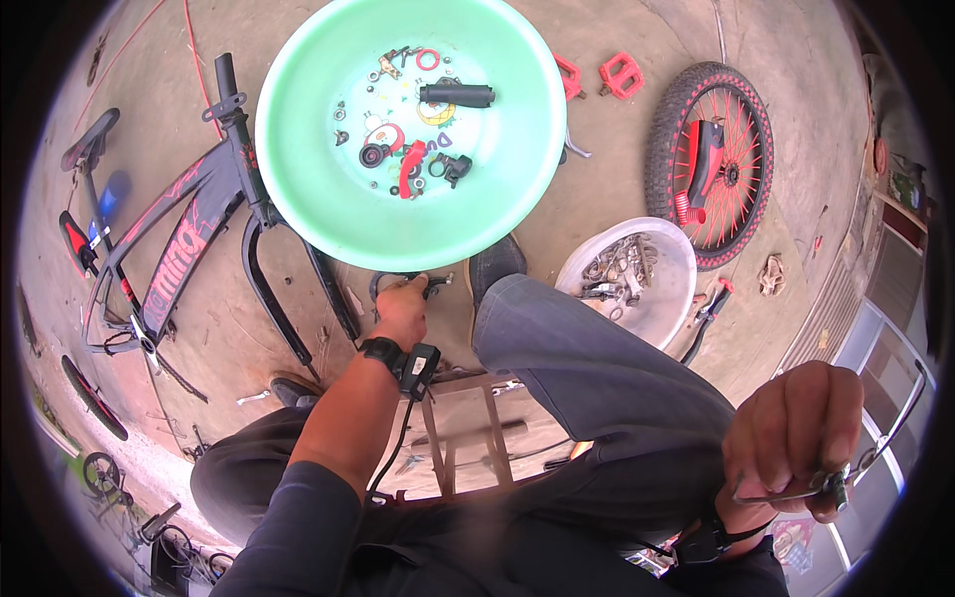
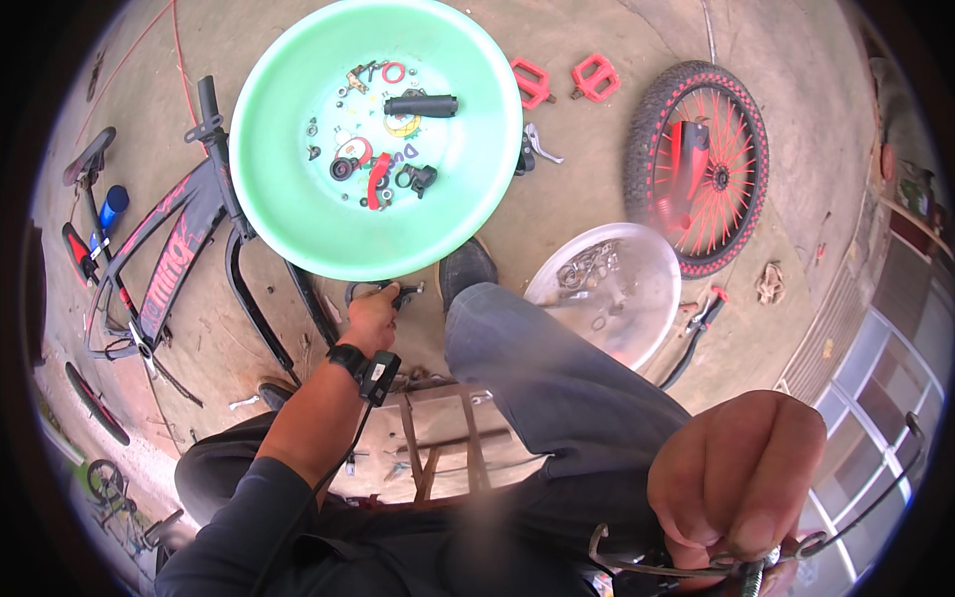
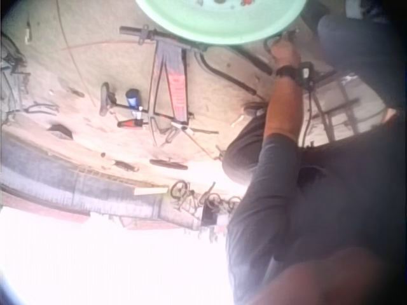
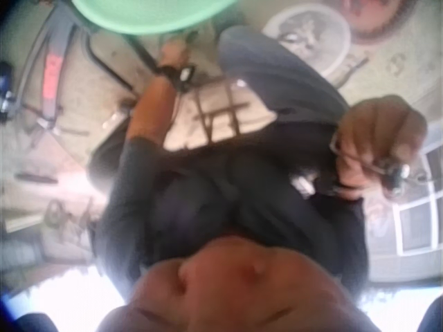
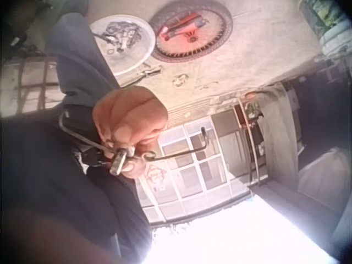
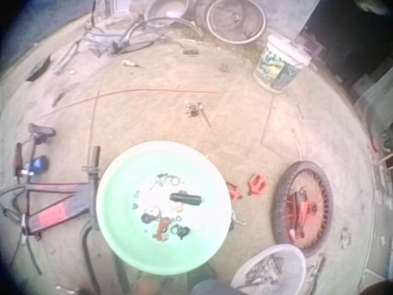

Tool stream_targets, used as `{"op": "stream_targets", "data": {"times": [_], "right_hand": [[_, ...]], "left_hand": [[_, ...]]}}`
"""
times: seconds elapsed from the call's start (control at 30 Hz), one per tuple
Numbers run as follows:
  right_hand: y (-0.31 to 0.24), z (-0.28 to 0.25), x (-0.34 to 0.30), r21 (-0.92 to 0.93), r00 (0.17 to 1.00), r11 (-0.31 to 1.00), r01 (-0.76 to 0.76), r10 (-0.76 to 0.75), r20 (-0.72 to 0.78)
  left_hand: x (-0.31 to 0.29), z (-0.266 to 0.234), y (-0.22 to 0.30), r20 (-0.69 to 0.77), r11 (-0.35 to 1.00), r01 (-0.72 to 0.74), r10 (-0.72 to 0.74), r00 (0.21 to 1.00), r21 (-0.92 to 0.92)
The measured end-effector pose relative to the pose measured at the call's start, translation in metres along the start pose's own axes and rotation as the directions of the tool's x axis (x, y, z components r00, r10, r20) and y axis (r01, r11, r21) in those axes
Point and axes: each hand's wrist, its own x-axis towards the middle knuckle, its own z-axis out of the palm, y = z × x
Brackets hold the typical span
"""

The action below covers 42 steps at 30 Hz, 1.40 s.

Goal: The person assembles a bicycle brake caliper by hand, inserting a metal pin and attaching brake pads. They then thread a brake cable through the caliper and secure it with a small bolt, using an Allen key to tighten the connection.

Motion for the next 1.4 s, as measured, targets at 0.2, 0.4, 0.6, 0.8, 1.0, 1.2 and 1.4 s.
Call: {"op": "stream_targets", "data": {"times": [0.2,0.4,0.6,0.8,1.0,1.2,1.4], "right_hand": [[0.001,0.002,0.012,-0.063,0.998,0.998,-0.019,0.023,0.066],[0.016,0.035,0.007,-0.133,0.991,0.991,0.035,-0.051,-0.125],[0.032,0.064,0.004,-0.254,0.997,0.967,0.003,-0.023,-0.073],[0.054,0.098,0.012,-0.429,0.999,0.902,-0.053,0.052,-0.014],[0.085,0.131,0.025,-0.432,0.982,0.898,-0.084,0.147,0.115],[0.111,0.160,0.039,-0.471,0.964,0.871,-0.139,0.228,0.138],[0.130,0.184,0.046,-0.563,0.941,0.805,-0.189,0.313,0.132]], "left_hand": [[-0.026,-0.007,0.006,0.079,1.000,-0.022,0.023,0.997,-0.019],[-0.088,-0.025,0.023,0.219,0.994,-0.091,0.104,0.970,-0.068],[-0.161,-0.065,0.048,0.412,0.967,-0.249,0.206,0.888,0.053],[-0.243,-0.130,0.077,0.497,0.787,-0.573,0.412,0.764,0.229],[-0.301,-0.206,0.092,0.500,0.632,-0.740,0.576,0.647,0.231],[-0.326,-0.256,0.100,0.455,0.490,-0.840,0.708,0.540,0.234],[-0.345,-0.297,0.113,0.480,0.103,-0.916,0.826,0.296,0.387]]}}
